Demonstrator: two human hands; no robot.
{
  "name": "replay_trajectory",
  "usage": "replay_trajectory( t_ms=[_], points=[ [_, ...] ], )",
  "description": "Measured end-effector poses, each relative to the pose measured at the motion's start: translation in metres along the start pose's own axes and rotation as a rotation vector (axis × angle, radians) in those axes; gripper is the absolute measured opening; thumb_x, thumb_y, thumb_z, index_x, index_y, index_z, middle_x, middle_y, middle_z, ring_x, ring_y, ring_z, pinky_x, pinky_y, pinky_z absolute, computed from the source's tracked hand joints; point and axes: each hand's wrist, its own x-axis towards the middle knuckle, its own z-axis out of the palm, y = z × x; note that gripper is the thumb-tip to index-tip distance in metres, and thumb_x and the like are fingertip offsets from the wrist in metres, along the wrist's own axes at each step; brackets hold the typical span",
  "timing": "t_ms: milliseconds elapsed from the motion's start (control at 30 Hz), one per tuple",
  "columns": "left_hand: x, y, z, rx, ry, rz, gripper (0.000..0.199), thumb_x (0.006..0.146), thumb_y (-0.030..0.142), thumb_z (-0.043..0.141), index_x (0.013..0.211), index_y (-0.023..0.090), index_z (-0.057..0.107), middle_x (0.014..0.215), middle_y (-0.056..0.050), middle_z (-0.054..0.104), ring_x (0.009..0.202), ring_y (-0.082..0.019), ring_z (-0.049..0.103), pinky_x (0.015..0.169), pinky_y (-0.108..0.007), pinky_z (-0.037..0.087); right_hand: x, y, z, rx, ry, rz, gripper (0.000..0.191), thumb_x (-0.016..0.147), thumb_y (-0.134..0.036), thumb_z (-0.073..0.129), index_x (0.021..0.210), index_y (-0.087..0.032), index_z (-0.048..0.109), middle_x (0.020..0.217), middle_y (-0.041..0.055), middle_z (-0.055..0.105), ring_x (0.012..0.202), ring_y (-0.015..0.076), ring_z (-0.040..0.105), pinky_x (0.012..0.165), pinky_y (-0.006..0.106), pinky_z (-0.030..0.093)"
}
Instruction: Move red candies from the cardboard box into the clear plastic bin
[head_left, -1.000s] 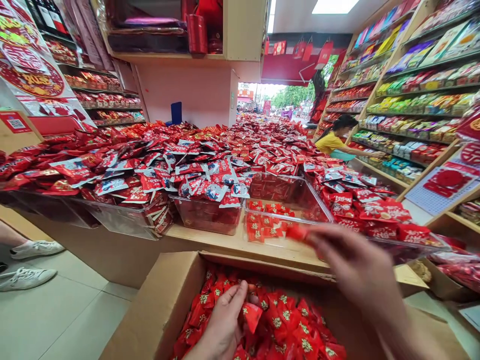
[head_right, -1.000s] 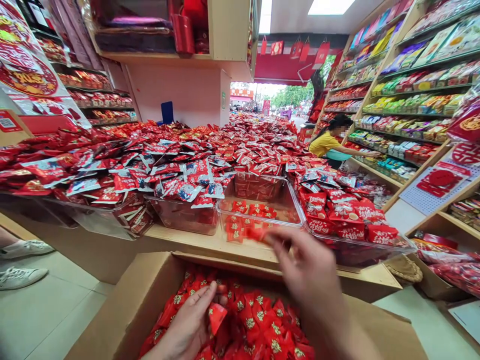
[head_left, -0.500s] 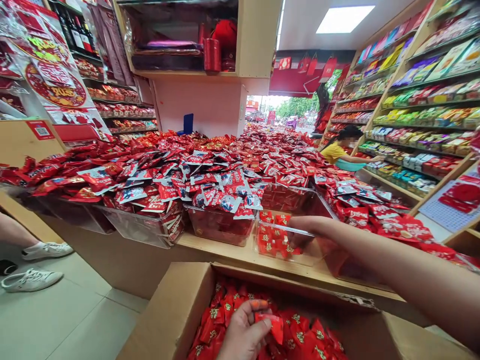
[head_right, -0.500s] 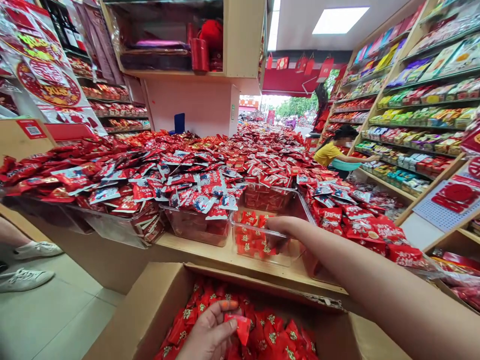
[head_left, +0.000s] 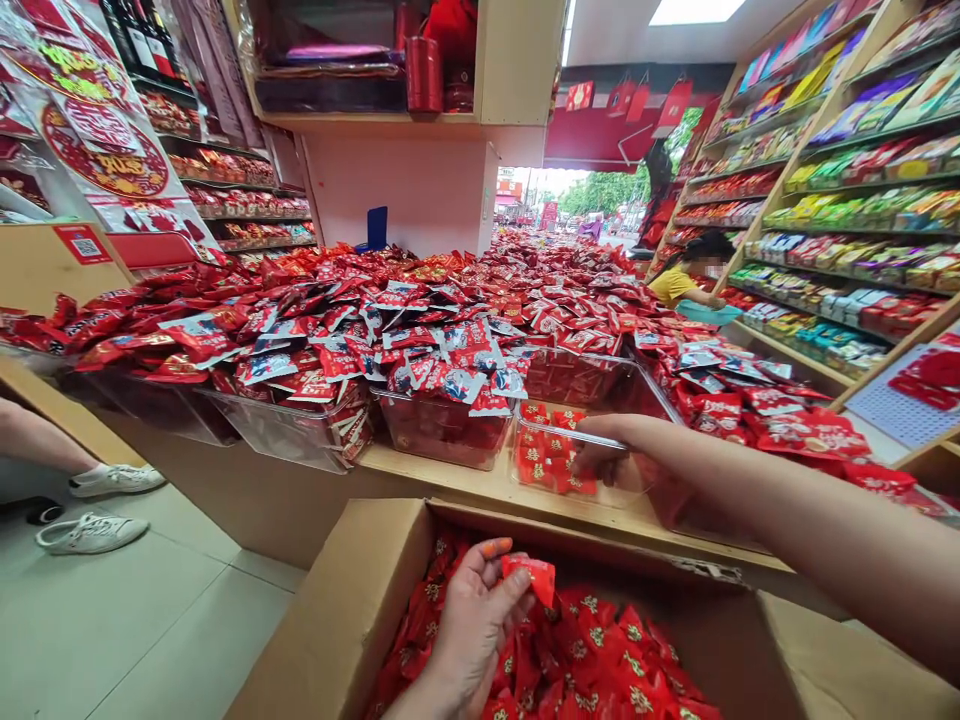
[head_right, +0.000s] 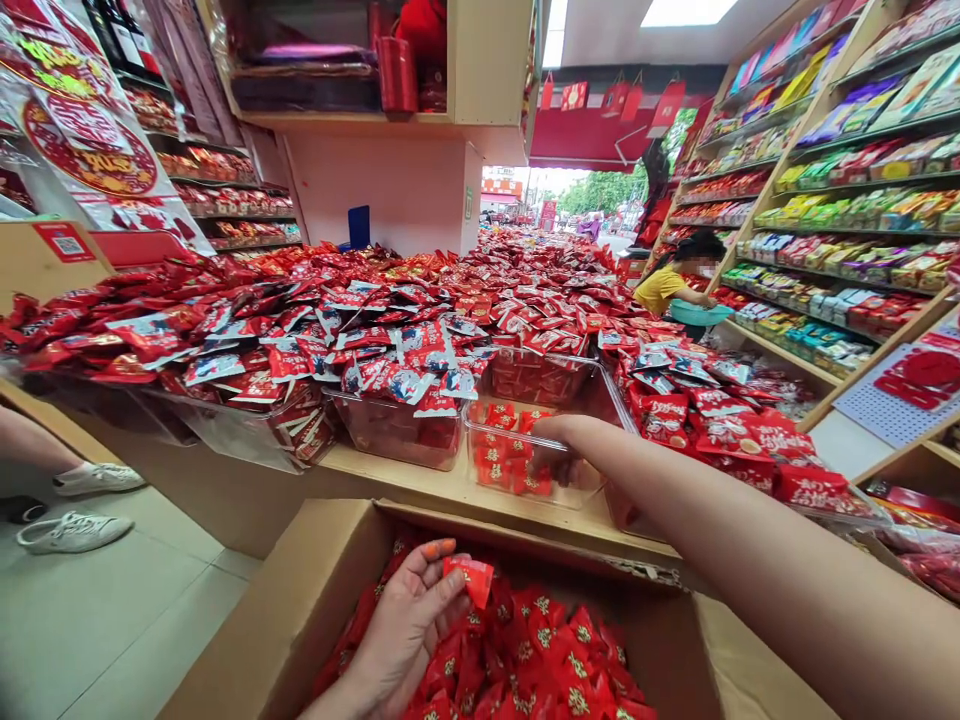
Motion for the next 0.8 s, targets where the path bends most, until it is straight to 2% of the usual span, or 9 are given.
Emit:
replay_trajectory(
  t_ms=[100, 167, 267, 333, 433, 500, 567, 700, 800],
  points=[
    [0.000, 0.004, -0.001, 0.013, -0.017, 0.020, 0.034, 0.064, 0.013, 0.067, 0.094, 0.016, 0.051, 0.091, -0.006, 0.063, 0.077, -0.012, 0.061, 0.067, -0.022, 0.049, -0.004, -0.014, -0.021, -0.093, -0.013, -0.109, 0.018, 0.045, -0.010, 0.072, 0.043, -0.014, 0.055, 0.045, 0.0027, 0.057, 0.046, 0.0158, 0.053, 0.048, 0.025, 0.040],
    [0.002, 0.005, -0.003, 0.017, -0.025, 0.034, 0.035, 0.066, 0.013, 0.065, 0.098, 0.016, 0.050, 0.096, -0.007, 0.063, 0.080, -0.012, 0.061, 0.068, -0.022, 0.048, -0.023, -0.025, -0.036, -0.107, 0.127, -0.210, 0.007, 0.061, -0.020, 0.064, 0.060, -0.015, 0.060, 0.063, 0.0055, 0.062, 0.060, 0.0170, 0.055, 0.058, 0.027, 0.040],
    [0.002, 0.006, -0.003, -0.002, -0.029, 0.035, 0.036, 0.066, 0.011, 0.065, 0.099, 0.016, 0.050, 0.093, -0.005, 0.063, 0.078, -0.011, 0.061, 0.068, -0.022, 0.049, -0.081, -0.026, -0.035, 0.013, 0.341, -0.381, 0.017, 0.075, -0.033, 0.051, 0.078, -0.018, 0.058, 0.074, 0.0046, 0.061, 0.065, 0.0157, 0.054, 0.063, 0.027, 0.039],
    [0.000, 0.006, -0.001, -0.027, -0.035, 0.018, 0.033, 0.066, 0.010, 0.065, 0.096, 0.017, 0.052, 0.087, -0.002, 0.064, 0.075, -0.009, 0.061, 0.068, -0.020, 0.048, -0.127, -0.015, -0.013, 0.197, 0.177, -0.355, 0.021, 0.074, -0.037, 0.052, 0.081, -0.019, 0.057, 0.070, 0.0031, 0.060, 0.061, 0.0149, 0.053, 0.059, 0.026, 0.040],
    [-0.006, 0.002, 0.004, -0.024, -0.071, -0.015, 0.025, 0.063, 0.011, 0.068, 0.085, 0.015, 0.055, 0.077, 0.000, 0.065, 0.072, -0.010, 0.061, 0.069, -0.023, 0.049, -0.177, 0.010, 0.037, 0.691, -0.104, -0.063, 0.043, 0.069, -0.039, 0.058, 0.105, -0.020, 0.046, 0.071, 0.0017, 0.059, 0.058, 0.0140, 0.053, 0.050, 0.024, 0.040],
    [-0.008, -0.002, 0.005, 0.017, -0.073, -0.024, 0.024, 0.058, 0.012, 0.071, 0.077, 0.014, 0.056, 0.071, 0.001, 0.066, 0.069, -0.010, 0.061, 0.069, -0.024, 0.049, -0.190, 0.023, 0.065, 1.026, -0.168, 0.099, 0.047, 0.067, -0.038, 0.061, 0.106, -0.020, 0.041, 0.067, -0.0008, 0.057, 0.057, 0.0125, 0.052, 0.050, 0.022, 0.040],
    [-0.008, -0.006, 0.005, 0.046, -0.068, -0.030, 0.023, 0.054, 0.013, 0.074, 0.070, 0.014, 0.057, 0.068, 0.001, 0.067, 0.066, -0.010, 0.061, 0.069, -0.024, 0.049, -0.193, 0.030, 0.080, 1.211, -0.178, 0.186, 0.042, 0.064, -0.037, 0.065, 0.096, -0.018, 0.046, 0.064, -0.0019, 0.056, 0.057, 0.0114, 0.051, 0.051, 0.022, 0.041],
    [-0.002, -0.009, 0.000, 0.157, -0.086, -0.011, 0.018, 0.055, 0.018, 0.073, 0.062, 0.014, 0.057, 0.061, 0.001, 0.067, 0.059, -0.009, 0.058, 0.060, -0.021, 0.046, -0.193, 0.033, 0.082, 1.180, -0.267, 0.176, 0.027, 0.059, -0.035, 0.069, 0.070, -0.013, 0.055, 0.057, -0.0022, 0.052, 0.051, 0.0078, 0.044, 0.048, 0.019, 0.035],
    [0.001, -0.006, 0.001, 0.332, -0.087, 0.074, 0.015, 0.055, 0.019, 0.073, 0.059, 0.013, 0.060, 0.054, 0.002, 0.064, 0.051, -0.006, 0.053, 0.051, -0.016, 0.042, -0.195, 0.034, 0.076, 1.017, -0.216, 0.051, 0.023, 0.067, -0.036, 0.062, 0.064, -0.014, 0.054, 0.054, -0.0027, 0.049, 0.051, 0.0082, 0.042, 0.048, 0.019, 0.034]
  ],
)
